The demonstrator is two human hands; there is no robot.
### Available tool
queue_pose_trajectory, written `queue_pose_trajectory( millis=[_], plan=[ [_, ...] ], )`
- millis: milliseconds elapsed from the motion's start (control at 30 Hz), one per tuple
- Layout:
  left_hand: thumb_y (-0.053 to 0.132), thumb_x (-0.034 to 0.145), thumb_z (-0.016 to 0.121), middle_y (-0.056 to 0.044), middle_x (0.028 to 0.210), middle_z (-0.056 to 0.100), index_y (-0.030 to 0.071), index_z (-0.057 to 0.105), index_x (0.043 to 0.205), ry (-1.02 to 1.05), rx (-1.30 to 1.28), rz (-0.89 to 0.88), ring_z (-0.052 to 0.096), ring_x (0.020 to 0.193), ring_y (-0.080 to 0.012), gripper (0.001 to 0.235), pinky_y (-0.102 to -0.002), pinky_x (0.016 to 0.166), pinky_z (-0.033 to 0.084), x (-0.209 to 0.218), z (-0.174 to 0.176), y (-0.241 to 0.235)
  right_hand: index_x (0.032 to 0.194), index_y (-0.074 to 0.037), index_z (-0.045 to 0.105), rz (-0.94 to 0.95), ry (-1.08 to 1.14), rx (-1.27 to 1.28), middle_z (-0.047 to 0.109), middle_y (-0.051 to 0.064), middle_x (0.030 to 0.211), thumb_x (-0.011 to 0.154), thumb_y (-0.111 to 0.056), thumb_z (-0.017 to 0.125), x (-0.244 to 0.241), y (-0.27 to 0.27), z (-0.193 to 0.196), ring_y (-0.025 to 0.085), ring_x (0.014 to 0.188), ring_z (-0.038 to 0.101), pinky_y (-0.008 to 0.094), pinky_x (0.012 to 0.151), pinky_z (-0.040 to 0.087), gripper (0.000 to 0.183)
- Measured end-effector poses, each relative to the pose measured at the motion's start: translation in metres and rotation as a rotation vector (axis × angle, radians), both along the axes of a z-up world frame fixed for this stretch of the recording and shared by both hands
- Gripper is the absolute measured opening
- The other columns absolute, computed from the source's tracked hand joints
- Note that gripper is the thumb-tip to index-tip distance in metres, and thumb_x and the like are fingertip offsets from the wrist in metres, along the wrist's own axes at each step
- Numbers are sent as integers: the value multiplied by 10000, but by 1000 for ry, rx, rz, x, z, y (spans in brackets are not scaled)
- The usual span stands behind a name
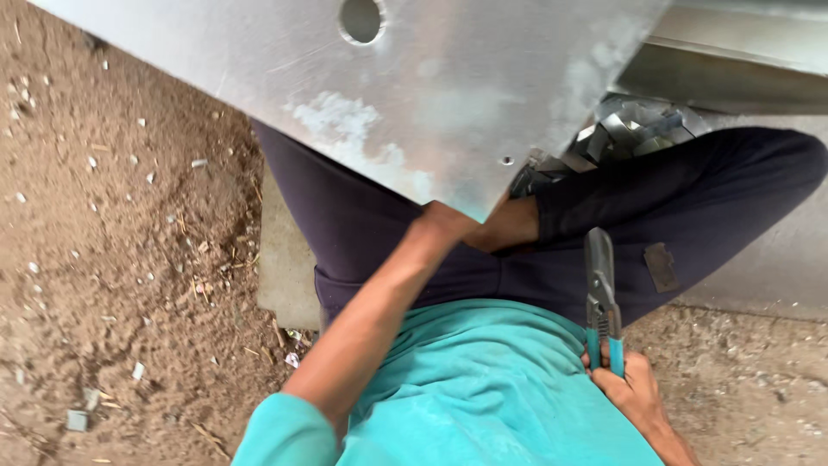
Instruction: The person uses tin snips to cut a large metal sheet resting on their lap. They repeatedly snip along the edge to create a jagged cut line and remove small metal pieces.
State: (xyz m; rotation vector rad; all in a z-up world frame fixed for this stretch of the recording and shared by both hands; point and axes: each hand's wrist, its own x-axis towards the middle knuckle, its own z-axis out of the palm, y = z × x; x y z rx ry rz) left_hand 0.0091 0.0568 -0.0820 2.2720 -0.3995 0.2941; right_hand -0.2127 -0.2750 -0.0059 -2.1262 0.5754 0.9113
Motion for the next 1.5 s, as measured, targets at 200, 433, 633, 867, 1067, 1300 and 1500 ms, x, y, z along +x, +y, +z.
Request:
queue_pose_trajectory(
  millis=[200,433,633,867,1067,1300,1500],
  plan=[
    [123,839,814,-228,1128,631,-141,570,1233,735,-884,-19,646,969,-295,534,-387,741,590,-54,44,99,931,7,691,-245,-279,221,665,71,786,777,-46,531,-3,28,2,158,664,577,315,603,464,228],
    [59,931,714,-143,1075,743,-57,659,1142,844,-1457,-62,743,991,-286,247,-411,828,649,2,86,39,1257,-25,594,-296,-125,538,711,90,1034,723,-137,536,58,72,30,153,798,629,308,664,522,549],
    [113,999,706,-180,1145,759,-76,713,1182,890,-1327,-229,752,1030,-258,264,-390,967,603,15,85,-69,1155,-10,564,-310,-157,515,613,91,897,681,-138,506,88,116,48,171,762,547,331,631,488,494],
    [74,986,726,-147,1106,770,-75,717,1176,833,-1252,-196,766,988,-225,241,-350,1001,590,9,76,-83,945,-2,566,-220,-298,280,579,111,746,721,-181,487,83,117,39,211,660,537,359,620,473,298],
    [79,955,847,-150,1151,683,-126,684,1210,854,-1108,-157,643,968,-148,366,-318,932,511,0,61,-65,830,-18,587,-212,-328,344,599,85,690,729,-160,507,78,106,14,189,621,566,354,577,468,192],
    [415,916,838,-358,1417,468,-88,460,1426,615,-11,-275,439,1332,-498,810,-524,1062,377,16,18,-75,890,54,611,-483,-167,543,609,90,717,728,-78,512,34,61,23,170,626,569,310,562,484,232],
    [316,895,730,-207,1440,600,80,612,1402,444,-411,-511,574,1335,-398,571,-435,1117,460,43,48,-136,905,77,616,-698,-182,543,621,124,711,716,-22,491,17,55,-1,188,597,568,316,527,451,247]
  ],
)
